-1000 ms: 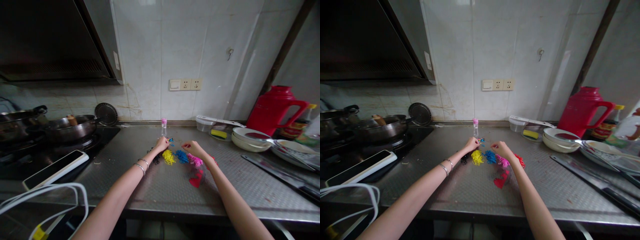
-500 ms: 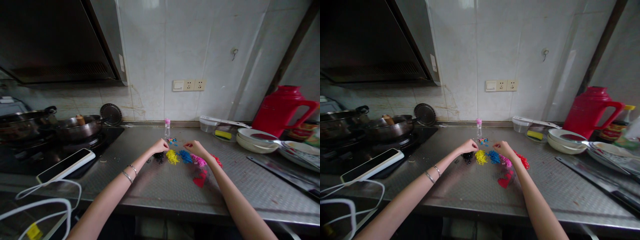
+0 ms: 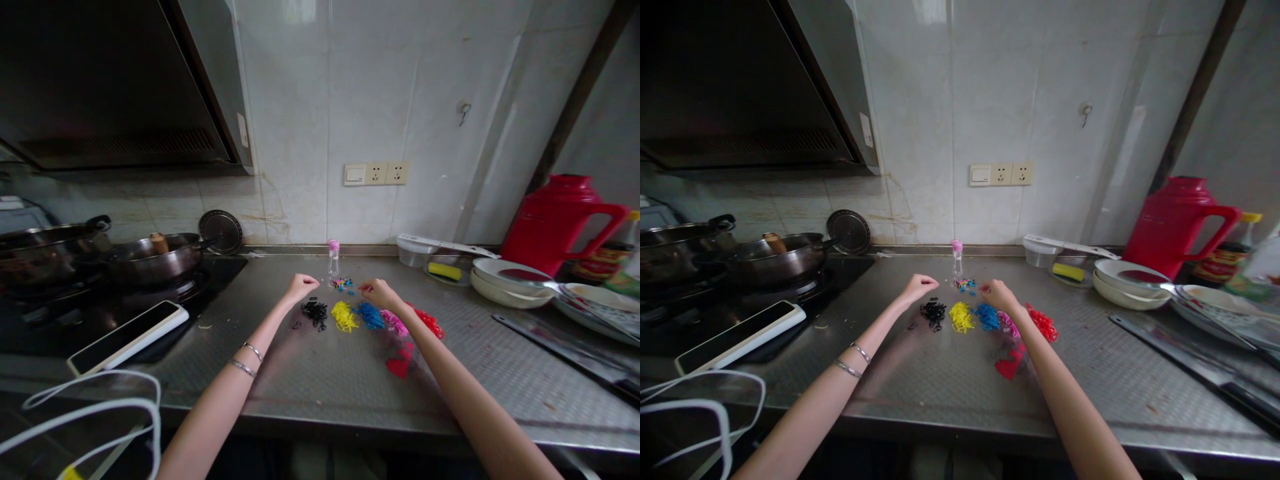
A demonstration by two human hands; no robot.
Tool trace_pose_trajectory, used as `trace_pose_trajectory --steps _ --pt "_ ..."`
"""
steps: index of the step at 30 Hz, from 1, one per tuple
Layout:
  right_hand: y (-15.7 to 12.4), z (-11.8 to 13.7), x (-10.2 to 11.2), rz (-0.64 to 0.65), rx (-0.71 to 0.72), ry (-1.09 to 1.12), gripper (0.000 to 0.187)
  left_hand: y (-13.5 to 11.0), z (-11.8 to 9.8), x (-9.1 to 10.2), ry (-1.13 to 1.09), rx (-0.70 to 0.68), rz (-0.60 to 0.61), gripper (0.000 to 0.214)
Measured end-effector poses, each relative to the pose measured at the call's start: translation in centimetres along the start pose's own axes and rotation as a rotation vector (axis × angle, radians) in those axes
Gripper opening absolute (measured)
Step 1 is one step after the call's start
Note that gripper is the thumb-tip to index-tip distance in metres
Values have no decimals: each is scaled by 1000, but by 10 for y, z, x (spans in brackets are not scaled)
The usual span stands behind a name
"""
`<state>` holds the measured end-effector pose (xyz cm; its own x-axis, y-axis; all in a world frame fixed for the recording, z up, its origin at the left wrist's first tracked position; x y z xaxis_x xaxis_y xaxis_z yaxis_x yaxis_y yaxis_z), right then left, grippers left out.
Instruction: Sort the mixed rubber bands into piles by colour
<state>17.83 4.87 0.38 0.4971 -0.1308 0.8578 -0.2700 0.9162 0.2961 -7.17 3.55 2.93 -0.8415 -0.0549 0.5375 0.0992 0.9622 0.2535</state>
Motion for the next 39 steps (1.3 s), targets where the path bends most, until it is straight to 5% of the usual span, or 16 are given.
trace_pose_trajectory --steps 14,21,27,39 --pt "22 18 -24 85 40 -136 37 -4 9 6 -15 48 -38 19" --pt "10 11 -3 9 69 -26 37 -6 10 3 38 93 -26 17" --pt "-15 7 15 110 116 25 29 -7 9 -2 41 89 -14 17" --pt "-34 0 30 -76 87 70 27 10 40 -8 264 198 -86 16"
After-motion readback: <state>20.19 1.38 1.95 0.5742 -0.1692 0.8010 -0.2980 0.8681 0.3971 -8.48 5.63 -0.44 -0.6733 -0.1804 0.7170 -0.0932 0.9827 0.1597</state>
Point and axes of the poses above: each hand's wrist, its own y-axis towards the middle knuckle, its own x-axis out of the back of the hand, z = x × y, the point moved 4 cm from there along y, towards the middle knuckle, and after that the axes turned 1 degree about x, right-handed, at the moved point
